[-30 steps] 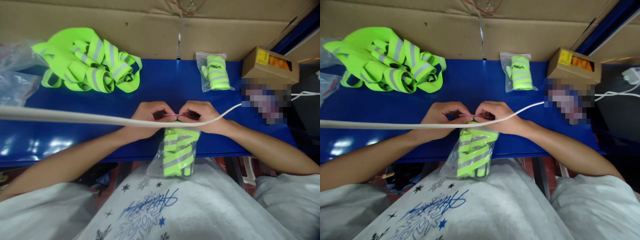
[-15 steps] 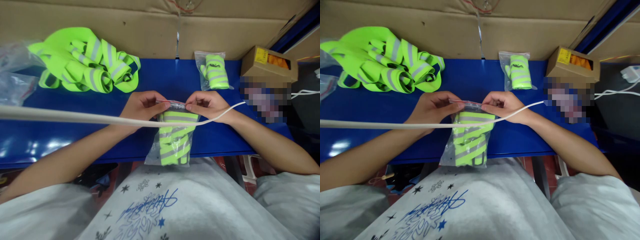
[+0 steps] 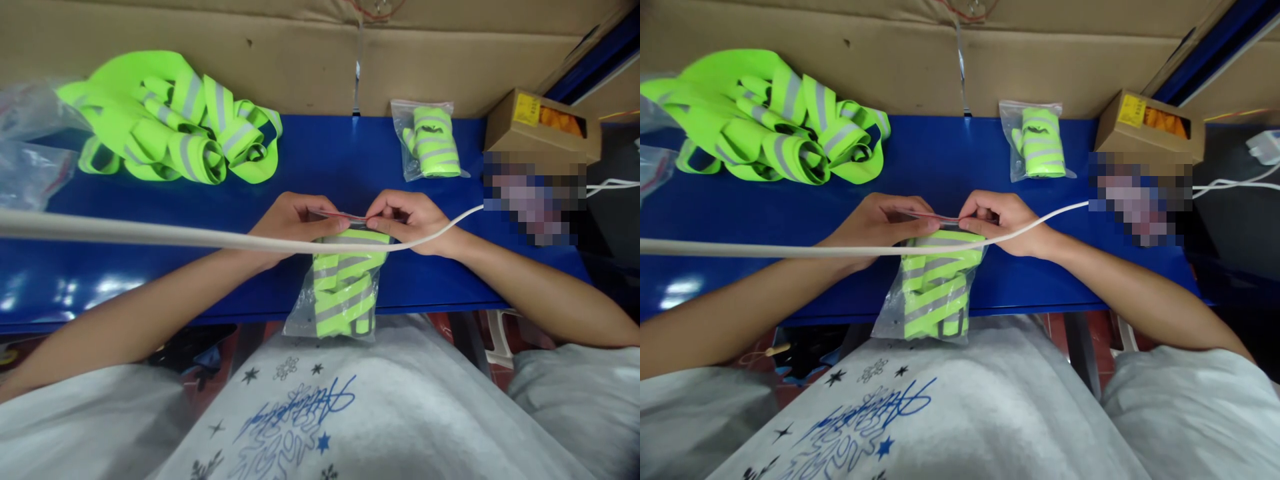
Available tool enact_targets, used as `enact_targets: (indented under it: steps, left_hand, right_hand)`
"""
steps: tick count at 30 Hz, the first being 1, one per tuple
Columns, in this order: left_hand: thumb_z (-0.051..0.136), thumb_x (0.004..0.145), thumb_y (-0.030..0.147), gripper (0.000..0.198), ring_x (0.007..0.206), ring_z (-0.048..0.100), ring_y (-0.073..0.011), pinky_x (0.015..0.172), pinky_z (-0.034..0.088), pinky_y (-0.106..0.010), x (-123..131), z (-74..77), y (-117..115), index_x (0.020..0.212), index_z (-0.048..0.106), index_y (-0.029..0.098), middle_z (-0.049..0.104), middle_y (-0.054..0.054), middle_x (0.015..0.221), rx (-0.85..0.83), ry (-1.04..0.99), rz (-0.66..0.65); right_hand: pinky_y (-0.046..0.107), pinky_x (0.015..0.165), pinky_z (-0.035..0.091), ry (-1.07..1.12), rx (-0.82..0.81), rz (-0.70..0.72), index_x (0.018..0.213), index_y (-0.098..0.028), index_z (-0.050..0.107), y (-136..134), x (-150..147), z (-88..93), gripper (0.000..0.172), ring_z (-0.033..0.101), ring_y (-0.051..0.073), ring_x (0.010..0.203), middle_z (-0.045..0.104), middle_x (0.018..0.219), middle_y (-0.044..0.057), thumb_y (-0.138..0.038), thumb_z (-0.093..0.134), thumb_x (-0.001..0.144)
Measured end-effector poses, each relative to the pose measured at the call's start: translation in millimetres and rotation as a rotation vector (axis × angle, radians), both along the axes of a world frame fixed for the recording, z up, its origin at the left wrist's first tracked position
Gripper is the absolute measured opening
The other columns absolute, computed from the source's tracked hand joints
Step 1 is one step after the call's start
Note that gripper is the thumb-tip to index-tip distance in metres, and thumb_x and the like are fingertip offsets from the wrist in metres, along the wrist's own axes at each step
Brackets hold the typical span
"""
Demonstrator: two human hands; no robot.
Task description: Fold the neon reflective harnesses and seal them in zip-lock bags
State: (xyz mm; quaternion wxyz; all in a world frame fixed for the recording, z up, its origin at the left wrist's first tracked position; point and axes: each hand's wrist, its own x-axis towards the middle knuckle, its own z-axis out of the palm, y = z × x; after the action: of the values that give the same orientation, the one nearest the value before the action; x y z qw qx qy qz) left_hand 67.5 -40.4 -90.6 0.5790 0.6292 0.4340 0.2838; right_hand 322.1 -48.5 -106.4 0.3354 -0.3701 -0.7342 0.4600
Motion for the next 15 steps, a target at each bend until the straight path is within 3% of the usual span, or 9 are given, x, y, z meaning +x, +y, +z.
enact_targets:
  steps: [6,11,15]
  left_hand:
    - [0.093,0.077,0.045,0.025,0.071,0.06,-0.0148,0.061,0.044,-0.026,-2,2.8,-5,0.078,0.08,0.023,0.073,-0.003,0.082,0.021,-0.046,0.049]
    - [0.095,0.071,0.049,0.031,0.07,0.061,-0.0158,0.059,0.047,-0.026,-1,1.7,3,0.079,0.08,0.023,0.074,-0.004,0.08,-0.051,-0.081,0.135]
    - [0.094,0.07,0.053,0.036,0.062,0.059,-0.0152,0.054,0.043,-0.026,-2,-4.0,11,0.083,0.081,0.021,0.071,-0.005,0.073,-0.109,-0.04,0.117]
  right_hand:
    - [0.023,0.052,0.034,0.035,-0.085,0.004,0.087,-0.016,0.068,4,1,1.6,0.051,0.047,0.009,0.06,0.059,0.069,-0.001,-0.066,0.081,0.089]
    - [0.025,0.051,0.021,-0.034,0.066,-0.09,0.067,-0.02,0.045,10,7,1.8,0.063,0.028,0.008,0.056,0.035,0.06,-0.005,-0.071,0.072,0.093]
    - [0.027,0.052,0.022,-0.08,0.119,-0.104,0.067,-0.021,0.042,11,10,0.9,0.064,0.028,0.009,0.057,0.034,0.061,-0.005,-0.07,0.07,0.096]
